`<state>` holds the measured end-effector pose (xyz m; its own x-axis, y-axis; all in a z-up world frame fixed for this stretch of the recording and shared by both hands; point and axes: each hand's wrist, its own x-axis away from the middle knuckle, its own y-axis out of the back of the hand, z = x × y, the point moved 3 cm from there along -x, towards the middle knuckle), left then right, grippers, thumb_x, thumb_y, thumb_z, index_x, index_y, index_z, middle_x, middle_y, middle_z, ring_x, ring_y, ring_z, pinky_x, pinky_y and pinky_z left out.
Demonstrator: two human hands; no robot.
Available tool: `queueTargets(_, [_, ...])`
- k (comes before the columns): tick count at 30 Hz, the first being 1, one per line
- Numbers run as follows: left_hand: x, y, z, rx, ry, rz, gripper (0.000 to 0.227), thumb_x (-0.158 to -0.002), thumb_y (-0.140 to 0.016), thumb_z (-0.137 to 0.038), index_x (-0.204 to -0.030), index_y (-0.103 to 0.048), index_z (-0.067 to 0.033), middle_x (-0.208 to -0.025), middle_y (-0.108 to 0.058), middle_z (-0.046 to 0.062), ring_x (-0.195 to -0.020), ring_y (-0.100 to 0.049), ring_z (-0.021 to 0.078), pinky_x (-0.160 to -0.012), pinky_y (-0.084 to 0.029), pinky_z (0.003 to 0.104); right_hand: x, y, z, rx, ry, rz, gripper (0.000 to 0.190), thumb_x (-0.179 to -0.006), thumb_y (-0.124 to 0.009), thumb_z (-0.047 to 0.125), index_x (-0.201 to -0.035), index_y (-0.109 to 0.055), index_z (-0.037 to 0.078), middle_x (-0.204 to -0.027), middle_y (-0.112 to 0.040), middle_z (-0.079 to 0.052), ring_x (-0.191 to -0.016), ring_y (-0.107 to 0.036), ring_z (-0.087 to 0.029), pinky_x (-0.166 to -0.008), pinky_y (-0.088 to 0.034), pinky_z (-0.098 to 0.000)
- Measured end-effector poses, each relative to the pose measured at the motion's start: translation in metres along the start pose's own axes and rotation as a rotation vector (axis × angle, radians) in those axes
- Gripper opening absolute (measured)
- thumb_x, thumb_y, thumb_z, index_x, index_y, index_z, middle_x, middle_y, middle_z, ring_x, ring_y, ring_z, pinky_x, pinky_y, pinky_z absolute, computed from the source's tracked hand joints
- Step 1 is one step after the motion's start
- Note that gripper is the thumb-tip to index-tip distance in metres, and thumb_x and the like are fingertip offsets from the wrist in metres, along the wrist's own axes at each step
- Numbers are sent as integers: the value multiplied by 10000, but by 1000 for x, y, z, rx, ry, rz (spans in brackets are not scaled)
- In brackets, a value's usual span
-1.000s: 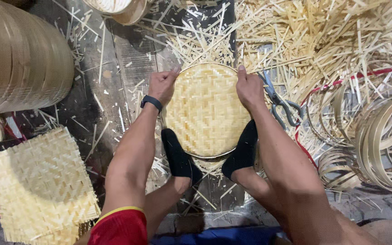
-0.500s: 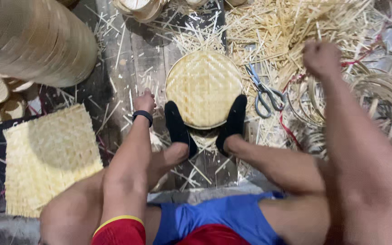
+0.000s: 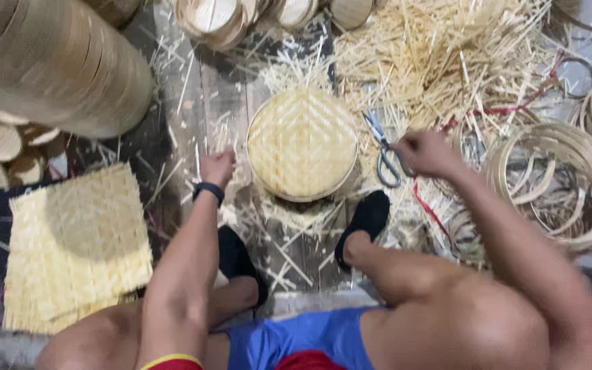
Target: The person assembles a woven bamboo base into a circular frame by hand and then uses a pair of shears to trim excess bamboo material around the perimeter.
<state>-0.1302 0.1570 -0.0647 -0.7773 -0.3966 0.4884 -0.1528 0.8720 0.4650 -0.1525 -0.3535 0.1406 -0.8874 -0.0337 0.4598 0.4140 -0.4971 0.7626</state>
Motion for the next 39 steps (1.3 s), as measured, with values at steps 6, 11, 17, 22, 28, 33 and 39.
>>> queueTargets(6, [-51,-68,28,7,321,-2,720,-1031,-559,-602,-952,-734,92,-877,-703,219,-746,-631,330,-706,-494,479,-92,-153,-48,-723,-312,-19,557,-1040,-501,536,-1072,-680,10,-880,-690,-134,-752,-632,-223,-687,-524,-384])
queueTargets(11, [-29,-91,1,672,527,-125,636,-991,-559,-487,-1292,-561,73,-1217,-697,179,-1001,-706,324,-896,-567,492,-130,-213,-28,-1305,-578,-113,595,-1019,-427,524,-1001,-706,-1,-873,-739,-84,-822,-690,-237,-763,-552,-399])
queueTargets(17, [23,-58,-101,934,186,87,526,-1027,-476,-432,-1309,-610,-10,-1239,-723,144,-1137,-723,273,-982,-601,426,-107,-158,-4,-1294,-282,-314,682,-1057,-326,565,-1186,-666,-12,-1168,-686,-187,-1092,-680,-246,-943,-572,-399])
queueTargets(22, [37,-30,-149,1419,-151,1204,554,-1107,-458,-499,-1305,-612,-5,-1171,-707,205,-990,-701,296,-844,-587,410,-95,-102,-11,-1691,-178,-189,613,-1019,-392,545,-1299,-612,45,-1277,-696,-122,-1156,-674,-229,-1024,-529,-364])
queueTargets(28, [4,-57,-55,882,114,441,355,-1113,-516,-405,-1193,-579,-65,-1189,-642,142,-1107,-614,286,-995,-510,460,-103,-183,-48,-1187,-270,-277,569,-1076,-534,475,-1164,-720,-56,-1088,-692,-129,-943,-596,-190,-887,-497,-364])
queueTargets(33, [15,-61,-44,-57,-72,-46,602,-1068,-557,-475,-1369,-508,44,-1309,-484,270,-1222,-460,377,-1041,-390,531,-89,-189,-41,-518,-152,-435,519,-1090,-528,411,-1340,-596,-38,-1177,-635,-217,-1041,-591,-281,-939,-485,-431])
queueTargets(39, [114,-142,-80,-526,-202,-213,976,-817,-744,-299,-1567,-192,-8,-1599,-196,302,-1480,-188,473,-1187,-121,634,-118,-138,67,62,548,-347,728,-878,-740,385,-1491,-454,116,-1223,-595,-170,-1103,-577,-322,-968,-455,-509])
